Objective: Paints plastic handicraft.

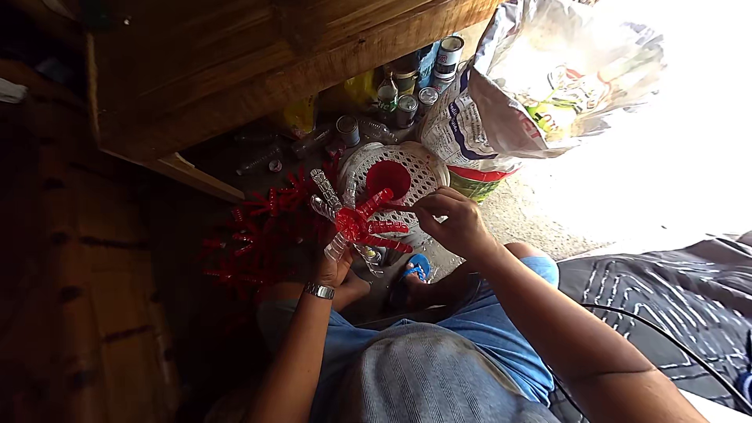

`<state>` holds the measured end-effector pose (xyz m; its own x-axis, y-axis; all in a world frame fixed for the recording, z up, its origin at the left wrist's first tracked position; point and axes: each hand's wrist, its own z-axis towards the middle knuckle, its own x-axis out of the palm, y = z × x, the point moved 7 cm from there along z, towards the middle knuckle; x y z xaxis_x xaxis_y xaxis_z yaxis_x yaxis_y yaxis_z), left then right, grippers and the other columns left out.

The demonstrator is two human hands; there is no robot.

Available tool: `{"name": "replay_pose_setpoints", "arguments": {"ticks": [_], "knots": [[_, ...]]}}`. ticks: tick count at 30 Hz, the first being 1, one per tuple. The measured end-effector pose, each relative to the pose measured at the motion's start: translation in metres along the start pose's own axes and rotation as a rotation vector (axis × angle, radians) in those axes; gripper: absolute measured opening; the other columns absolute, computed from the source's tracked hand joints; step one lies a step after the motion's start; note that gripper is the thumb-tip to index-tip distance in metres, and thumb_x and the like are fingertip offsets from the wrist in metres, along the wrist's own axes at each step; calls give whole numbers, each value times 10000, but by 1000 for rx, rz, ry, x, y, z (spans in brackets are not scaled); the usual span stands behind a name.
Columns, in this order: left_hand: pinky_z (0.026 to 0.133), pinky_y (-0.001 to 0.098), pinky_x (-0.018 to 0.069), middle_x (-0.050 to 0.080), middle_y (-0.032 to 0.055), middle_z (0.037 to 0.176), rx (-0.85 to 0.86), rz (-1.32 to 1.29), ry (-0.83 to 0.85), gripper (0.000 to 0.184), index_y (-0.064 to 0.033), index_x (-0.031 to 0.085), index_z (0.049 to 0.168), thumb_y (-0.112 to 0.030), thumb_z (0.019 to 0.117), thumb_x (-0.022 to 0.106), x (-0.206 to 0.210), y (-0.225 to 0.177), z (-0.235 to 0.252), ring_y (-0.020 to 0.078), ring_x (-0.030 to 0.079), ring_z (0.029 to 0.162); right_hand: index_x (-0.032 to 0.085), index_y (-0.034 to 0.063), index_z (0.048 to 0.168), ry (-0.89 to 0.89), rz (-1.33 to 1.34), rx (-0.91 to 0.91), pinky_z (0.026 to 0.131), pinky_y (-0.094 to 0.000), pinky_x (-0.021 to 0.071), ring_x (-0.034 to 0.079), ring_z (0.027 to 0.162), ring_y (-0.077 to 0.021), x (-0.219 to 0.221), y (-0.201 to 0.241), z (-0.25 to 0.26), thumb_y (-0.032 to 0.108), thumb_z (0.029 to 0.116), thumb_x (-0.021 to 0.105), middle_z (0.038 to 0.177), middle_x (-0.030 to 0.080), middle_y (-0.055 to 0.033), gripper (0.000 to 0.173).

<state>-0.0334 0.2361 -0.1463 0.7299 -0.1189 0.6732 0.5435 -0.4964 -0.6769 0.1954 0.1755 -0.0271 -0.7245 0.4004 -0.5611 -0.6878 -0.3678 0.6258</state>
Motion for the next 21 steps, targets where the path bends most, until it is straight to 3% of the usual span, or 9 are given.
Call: {"name": "replay_pose_setpoints", "arguments": {"ticks": [6,12,21], "knots": [[750,364,617,736,95,956,5,-7,21,414,-95,664,1050,-332,770,855,-1,2,0,198,727,839,772,32,1010,3,1,28,762,-232,589,685,830,-99,8,-4,9,143,945,678,905,721,-62,160],[744,361,617,736,94,940,0,-11,15,367,-100,660,1040,-332,807,824,-1,1,1,196,728,825,762,35,934,22,2,10,744,-213,581,667,814,-80,2,-1,-2,127,922,670,866,693,-47,131],[736,357,622,741,90,951,13,-25,42,483,-104,684,1027,-392,705,901,1,1,0,195,733,837,772,36,995,21,15,-26,782,-240,592,677,836,-96,12,7,8,136,940,681,905,717,-51,146]]}}
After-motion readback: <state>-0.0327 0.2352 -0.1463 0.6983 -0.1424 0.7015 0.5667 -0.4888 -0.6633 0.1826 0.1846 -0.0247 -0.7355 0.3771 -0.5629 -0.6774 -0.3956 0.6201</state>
